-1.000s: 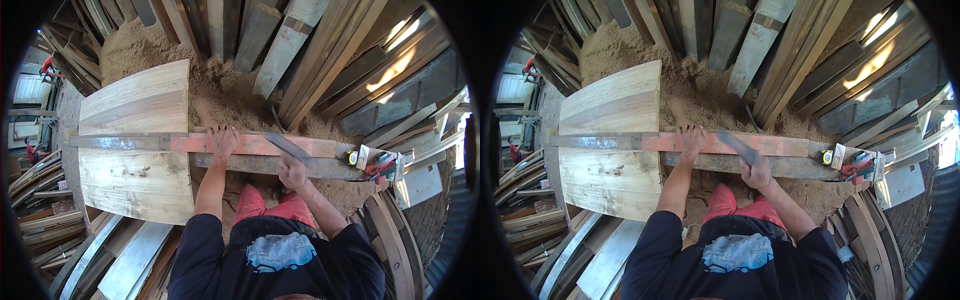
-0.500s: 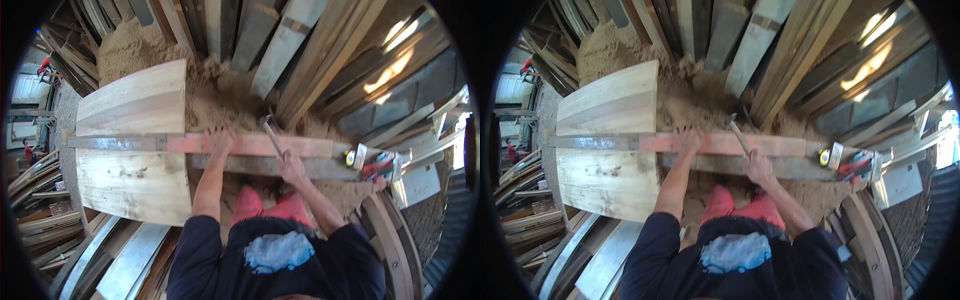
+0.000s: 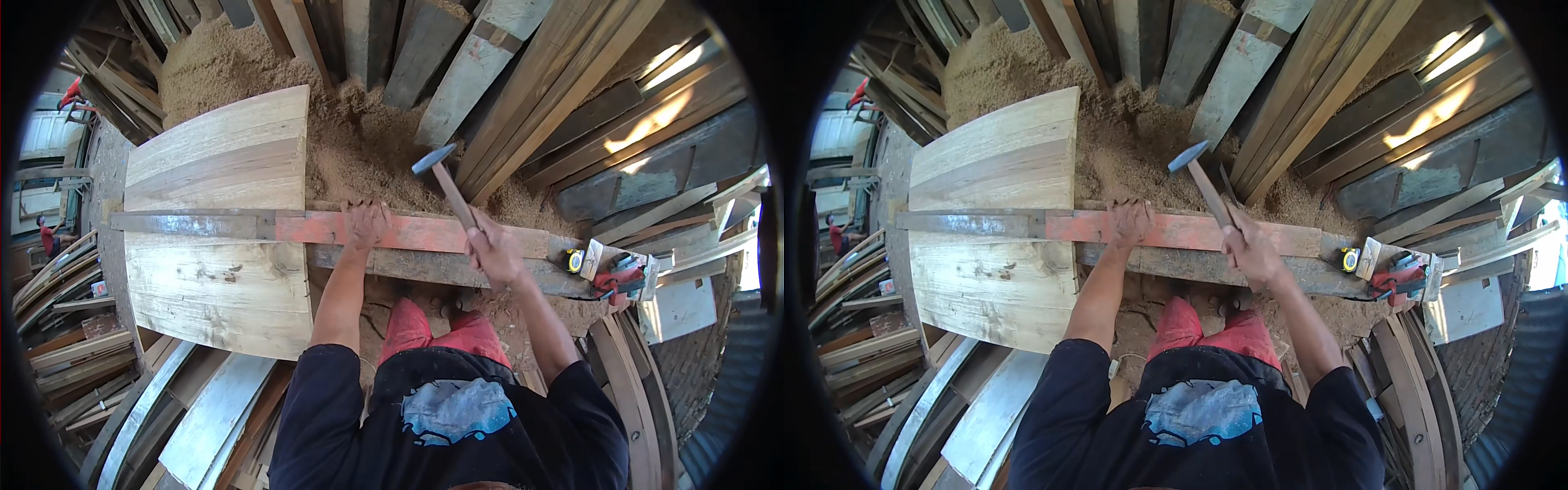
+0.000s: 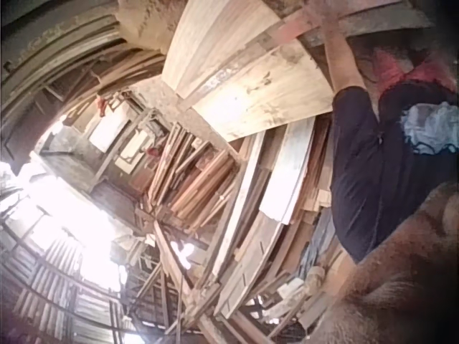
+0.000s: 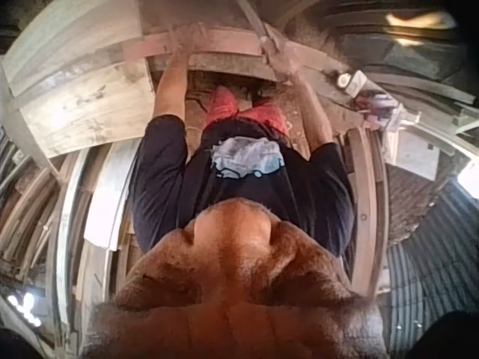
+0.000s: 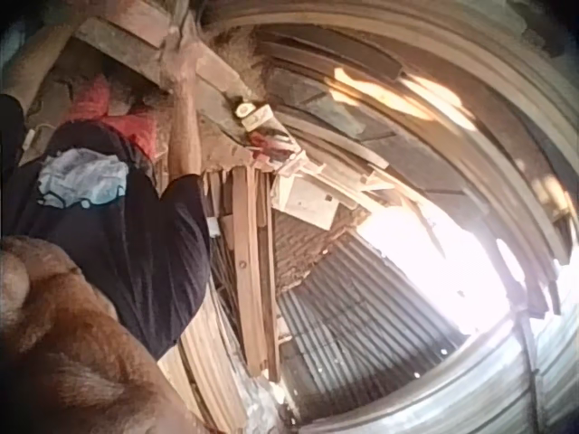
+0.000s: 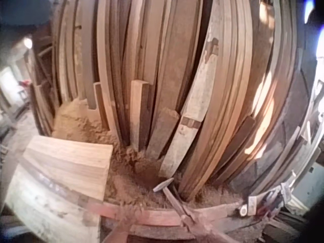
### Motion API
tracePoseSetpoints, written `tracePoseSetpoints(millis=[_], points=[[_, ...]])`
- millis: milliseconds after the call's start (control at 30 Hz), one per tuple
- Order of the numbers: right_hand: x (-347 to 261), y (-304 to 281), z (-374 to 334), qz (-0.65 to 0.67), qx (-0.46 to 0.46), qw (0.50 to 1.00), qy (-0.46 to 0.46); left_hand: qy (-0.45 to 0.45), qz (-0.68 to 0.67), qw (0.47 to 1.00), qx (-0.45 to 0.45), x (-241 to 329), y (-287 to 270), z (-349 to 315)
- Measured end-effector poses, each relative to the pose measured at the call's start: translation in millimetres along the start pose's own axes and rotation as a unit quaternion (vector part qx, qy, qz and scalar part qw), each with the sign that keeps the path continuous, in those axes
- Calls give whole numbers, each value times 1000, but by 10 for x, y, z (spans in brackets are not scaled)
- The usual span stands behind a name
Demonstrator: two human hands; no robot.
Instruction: The person retrieves a nail, hammers it into a wooden strip over wooden boards using a hammer, and then turns and positions the wooden panel assembly by hand.
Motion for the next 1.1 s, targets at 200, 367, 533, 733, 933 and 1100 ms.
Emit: tracePoseSetpoints(millis=[200,367,533,733,933,1100], points=[[-135,-382,607,80,-70,993,51,-78,24,988,-128,32,-18,96],[-101,-169,695,-197,-325,919,106,-60,23,989,-135,84,-92,215],[4,-523,842,-108,-193,951,217,-109,24,974,-195,47,-62,198],[-30,-155,810,-322,-166,929,-82,-102,16,975,-196,35,-55,231],[-130,-673,877,-92,-38,994,36,-111,28,971,-210,34,-31,206],[-200,-134,715,-298,-144,943,10,-97,22,980,-174,43,-61,231]])
Point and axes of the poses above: each hand's wrist, its own z-axis towards the middle knuckle, its own y-axis out of the palm, x = y × z, the point moved 5 cm from there along z, towards the middle knuckle, and after that the axes turned 12 degrees about -z, right-handed, at the moved point
